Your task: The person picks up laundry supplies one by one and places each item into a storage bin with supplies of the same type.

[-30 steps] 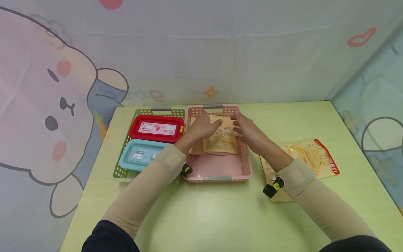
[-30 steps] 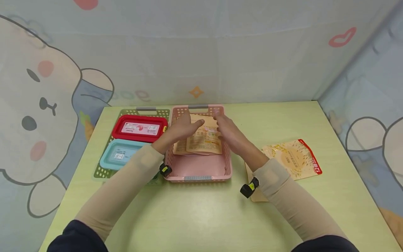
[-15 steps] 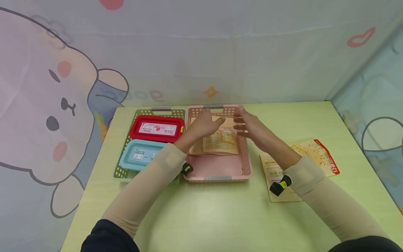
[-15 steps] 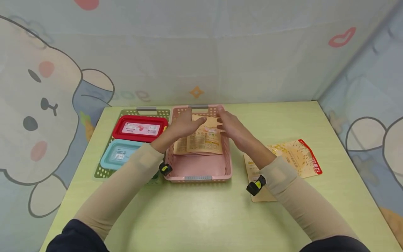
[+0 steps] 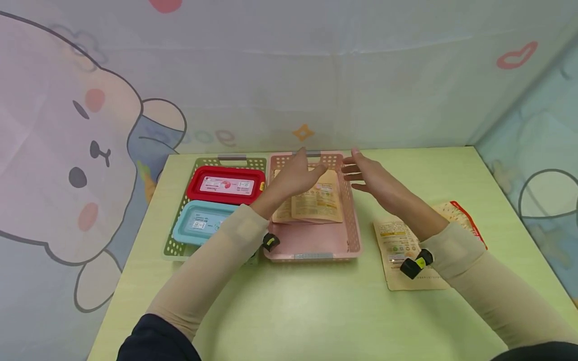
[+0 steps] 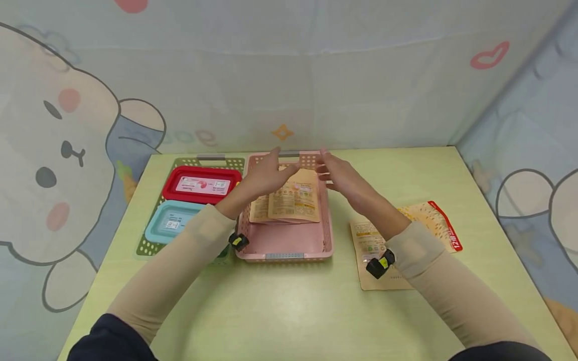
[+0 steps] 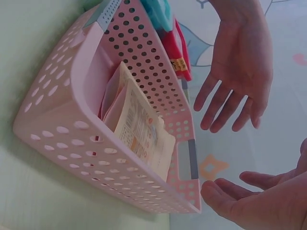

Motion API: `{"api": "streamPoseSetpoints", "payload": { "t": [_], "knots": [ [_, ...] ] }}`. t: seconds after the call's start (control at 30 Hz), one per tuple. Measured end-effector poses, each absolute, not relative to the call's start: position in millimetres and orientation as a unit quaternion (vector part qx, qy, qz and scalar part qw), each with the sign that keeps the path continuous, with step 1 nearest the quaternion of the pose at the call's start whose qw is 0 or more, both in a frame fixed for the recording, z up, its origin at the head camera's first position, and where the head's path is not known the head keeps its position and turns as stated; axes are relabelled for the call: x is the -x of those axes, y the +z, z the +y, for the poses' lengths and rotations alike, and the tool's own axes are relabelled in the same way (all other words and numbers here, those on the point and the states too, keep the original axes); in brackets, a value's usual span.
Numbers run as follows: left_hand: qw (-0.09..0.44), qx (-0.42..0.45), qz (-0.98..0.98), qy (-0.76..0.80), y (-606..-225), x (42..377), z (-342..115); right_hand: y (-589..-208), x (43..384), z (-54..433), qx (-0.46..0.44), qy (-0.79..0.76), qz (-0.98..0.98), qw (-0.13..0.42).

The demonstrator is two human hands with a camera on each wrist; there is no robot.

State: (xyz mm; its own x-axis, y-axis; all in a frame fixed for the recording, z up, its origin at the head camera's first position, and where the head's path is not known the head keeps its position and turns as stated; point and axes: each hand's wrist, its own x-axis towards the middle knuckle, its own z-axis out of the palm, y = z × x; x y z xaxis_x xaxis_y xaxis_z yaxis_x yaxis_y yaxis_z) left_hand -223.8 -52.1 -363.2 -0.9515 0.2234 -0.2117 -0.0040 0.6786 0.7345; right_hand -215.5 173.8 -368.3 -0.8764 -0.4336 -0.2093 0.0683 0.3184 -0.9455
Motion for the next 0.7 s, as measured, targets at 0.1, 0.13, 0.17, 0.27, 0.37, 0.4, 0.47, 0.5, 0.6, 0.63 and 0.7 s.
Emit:
{"api": "streamPoseSetpoints", "payload": {
  "t": [0.1,0.13,0.17,0.27,0.37,0.4,0.47,0.5,0.6,0.63,0.7],
  "knots": [
    [0.145,-0.069,0.903,0.398,-360.1,223.7,-51.0,-365.7,214.5,176.3,0.119,-0.570,0.782,0.223],
    [0.146,-0.072,0.902,0.401,-359.5,223.7,-50.7,-364.9,214.3,177.0,0.119,-0.569,0.782,0.224],
    [0.147,-0.074,0.901,0.401,-359.2,223.9,-50.4,-364.2,214.2,177.5,0.119,-0.568,0.783,0.223],
    [0.145,-0.086,0.901,0.401,-358.1,223.6,-50.3,-361.8,213.9,179.4,0.119,-0.562,0.788,0.219],
    [0.144,-0.099,0.901,0.396,-356.9,223.2,-50.2,-359.9,213.3,182.6,0.121,-0.553,0.796,0.213],
    [0.142,-0.105,0.901,0.396,-356.2,222.9,-50.1,-359.3,213.0,184.0,0.121,-0.551,0.798,0.211],
    [0.142,-0.116,0.900,0.395,-355.4,222.9,-49.7,-358.0,212.1,187.1,0.125,-0.547,0.801,0.208],
    [0.141,-0.121,0.899,0.396,-355.1,222.9,-49.4,-357.3,211.8,188.8,0.126,-0.545,0.803,0.206],
    [0.137,-0.131,0.897,0.400,-354.2,222.7,-48.2,-354.4,210.5,193.3,0.131,-0.542,0.806,0.198],
    [0.136,-0.133,0.896,0.401,-354.0,222.8,-47.5,-353.3,210.2,194.6,0.133,-0.541,0.807,0.195],
    [0.134,-0.133,0.893,0.407,-353.3,222.3,-46.5,-350.8,209.5,197.0,0.133,-0.539,0.810,0.187]
  ]
}}
